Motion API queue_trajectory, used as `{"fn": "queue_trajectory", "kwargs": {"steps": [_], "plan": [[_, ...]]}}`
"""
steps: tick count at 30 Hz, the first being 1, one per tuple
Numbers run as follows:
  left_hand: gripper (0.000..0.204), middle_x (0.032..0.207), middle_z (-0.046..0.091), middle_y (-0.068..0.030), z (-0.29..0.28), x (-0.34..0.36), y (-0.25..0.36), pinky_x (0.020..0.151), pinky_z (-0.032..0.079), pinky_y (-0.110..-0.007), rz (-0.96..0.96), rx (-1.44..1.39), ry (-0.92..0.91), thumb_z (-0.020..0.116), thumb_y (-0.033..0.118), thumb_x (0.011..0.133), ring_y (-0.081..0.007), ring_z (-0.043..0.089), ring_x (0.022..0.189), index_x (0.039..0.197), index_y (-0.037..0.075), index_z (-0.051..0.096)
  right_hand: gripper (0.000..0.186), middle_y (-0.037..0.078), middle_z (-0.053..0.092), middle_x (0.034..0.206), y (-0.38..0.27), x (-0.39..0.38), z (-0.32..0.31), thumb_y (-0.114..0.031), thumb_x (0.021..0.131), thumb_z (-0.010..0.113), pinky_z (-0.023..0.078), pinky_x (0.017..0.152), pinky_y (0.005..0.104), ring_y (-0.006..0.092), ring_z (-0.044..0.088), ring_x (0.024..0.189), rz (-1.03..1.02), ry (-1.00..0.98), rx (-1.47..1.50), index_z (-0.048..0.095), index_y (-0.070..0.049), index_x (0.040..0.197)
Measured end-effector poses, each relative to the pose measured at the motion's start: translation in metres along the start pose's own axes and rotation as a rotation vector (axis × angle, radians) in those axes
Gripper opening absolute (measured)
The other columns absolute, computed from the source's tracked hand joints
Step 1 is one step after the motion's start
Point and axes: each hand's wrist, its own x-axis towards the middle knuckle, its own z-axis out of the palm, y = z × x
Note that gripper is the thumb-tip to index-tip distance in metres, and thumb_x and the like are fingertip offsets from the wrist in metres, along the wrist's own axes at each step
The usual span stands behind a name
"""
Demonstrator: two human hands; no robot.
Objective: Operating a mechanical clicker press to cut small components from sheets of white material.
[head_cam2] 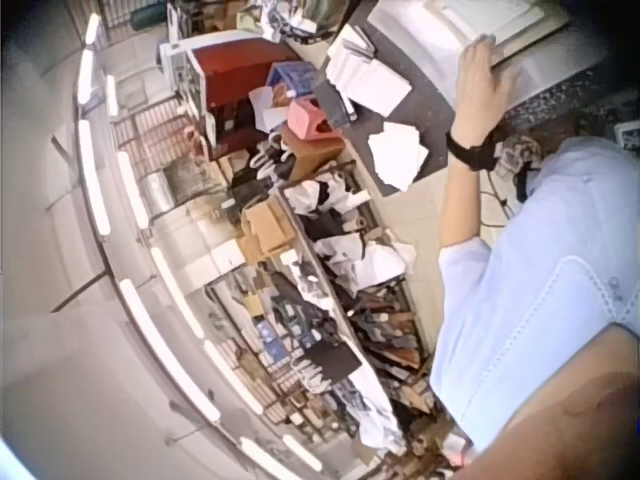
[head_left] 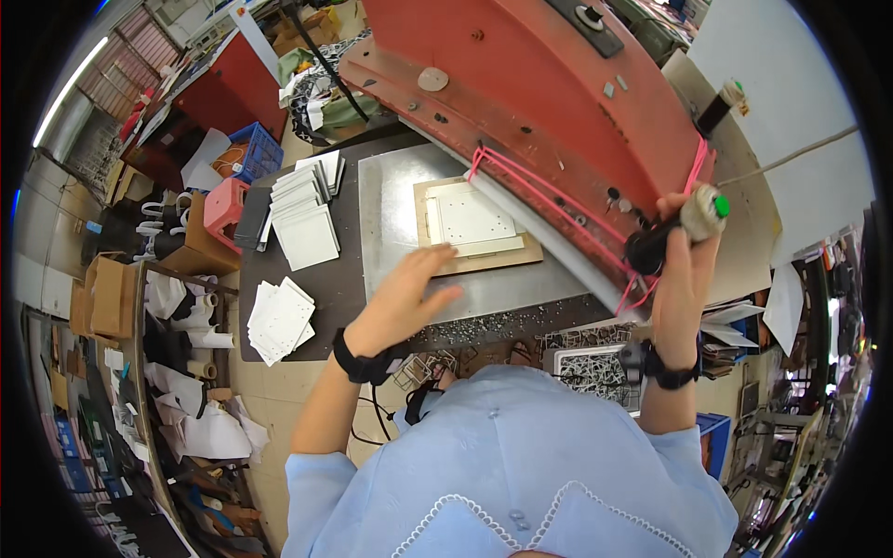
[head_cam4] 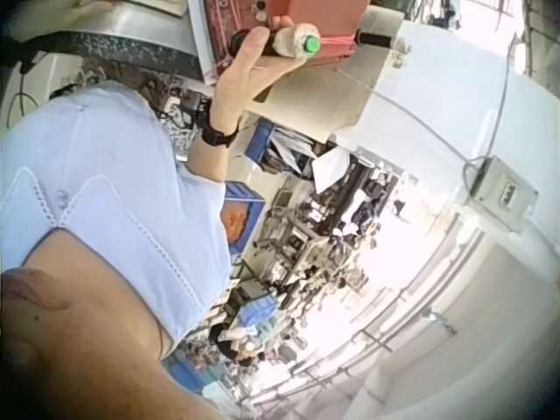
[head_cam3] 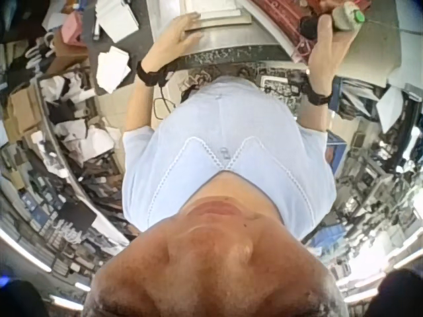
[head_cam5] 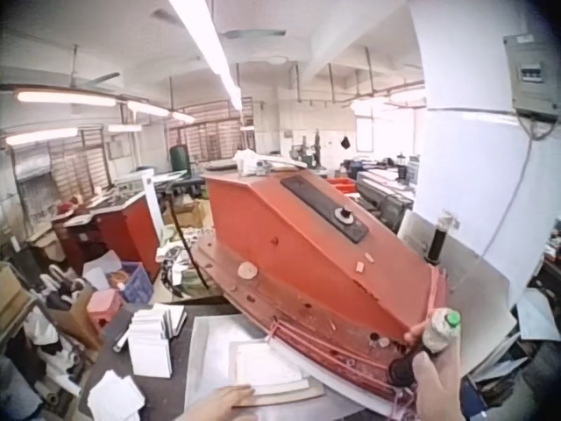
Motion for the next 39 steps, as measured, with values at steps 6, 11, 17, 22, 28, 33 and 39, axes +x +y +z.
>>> {"fn": "queue_trajectory", "kwargs": {"steps": [6, 11, 17, 22, 28, 33, 39], "plan": [[0.045, 0.138, 0.053, -0.0187, 0.022, 0.016, -0.035, 0.104, 0.041, -0.043, 0.030, 0.381, 0.162, 0.065, 0.020, 0.091, -0.0385, 0.048, 0.126, 0.131, 0.002, 0.054, 0.064, 0.016, 0.043, 0.143, 0.008, 0.040, -0.020, -0.012, 0.094, 0.062, 0.031, 0.112, 0.0393, 0.0248, 0.043, 0.131, -0.101, 0.197, -0.237, 0.029, 0.003, 0.147], [0.043, 0.140, 0.053, -0.0145, 0.024, 0.014, -0.045, 0.104, 0.040, -0.044, 0.037, 0.405, 0.127, 0.064, 0.019, 0.091, -0.0362, 0.048, 0.127, 0.131, 0.004, 0.056, 0.047, 0.018, 0.048, 0.141, 0.022, 0.009, 0.021, -0.009, 0.086, 0.066, 0.029, 0.113, 0.0440, 0.0333, 0.041, 0.136, -0.281, -0.043, -0.746, 0.056, -0.004, 0.132], [0.047, 0.142, 0.051, -0.0126, 0.020, 0.012, -0.045, 0.104, 0.040, -0.043, 0.020, 0.399, 0.117, 0.066, 0.022, 0.090, -0.0343, 0.048, 0.129, 0.133, 0.005, 0.056, 0.020, 0.019, 0.056, 0.125, 0.121, -0.017, 0.091, -0.017, 0.086, 0.067, 0.038, 0.102, 0.0471, 0.0374, 0.047, 0.125, -0.291, -0.408, -0.906, 0.064, -0.001, 0.097], [0.047, 0.142, 0.051, -0.0125, 0.024, 0.014, -0.043, 0.104, 0.040, -0.043, 0.025, 0.408, 0.153, 0.067, 0.025, 0.090, -0.0335, 0.047, 0.129, 0.131, 0.005, 0.057, 0.020, 0.018, 0.059, 0.116, 0.132, -0.009, 0.108, -0.018, 0.085, 0.068, 0.041, 0.095, 0.0451, 0.0354, 0.052, 0.117, -0.219, -0.305, -0.765, 0.060, 0.000, 0.089], [0.061, 0.136, 0.054, -0.0188, 0.028, 0.015, -0.045, 0.103, 0.043, -0.040, -0.073, 0.158, 0.405, 0.076, 0.024, 0.084, -0.0325, 0.051, 0.126, 0.135, 0.002, 0.050, 0.022, 0.009, 0.066, 0.090, 0.102, -0.006, 0.117, -0.017, 0.091, 0.069, 0.049, 0.070, 0.0288, 0.0181, 0.065, 0.082, 0.401, -0.417, -0.116, 0.055, 0.000, 0.093], [0.049, 0.113, 0.066, -0.0121, 0.004, 0.024, -0.024, 0.087, 0.051, -0.030, -0.269, -0.412, 0.477, 0.078, 0.020, 0.085, -0.0164, 0.063, 0.100, 0.123, -0.001, 0.056, 0.020, 0.006, 0.066, 0.086, 0.079, -0.012, 0.109, -0.014, 0.092, 0.070, 0.049, 0.064, 0.0221, 0.0119, 0.066, 0.078, 0.544, -0.444, 0.121, 0.054, -0.002, 0.096], [0.023, 0.091, 0.072, -0.0054, -0.004, 0.003, -0.016, 0.070, 0.052, -0.022, -0.353, -0.698, 0.507, 0.067, 0.010, 0.093, -0.0077, 0.064, 0.076, 0.111, -0.003, 0.064, 0.015, 0.008, 0.068, 0.080, 0.070, -0.013, 0.086, -0.008, 0.090, 0.069, 0.050, 0.062, 0.0235, 0.0133, 0.067, 0.071, 0.594, -0.305, 0.226, 0.054, -0.005, 0.091]]}}
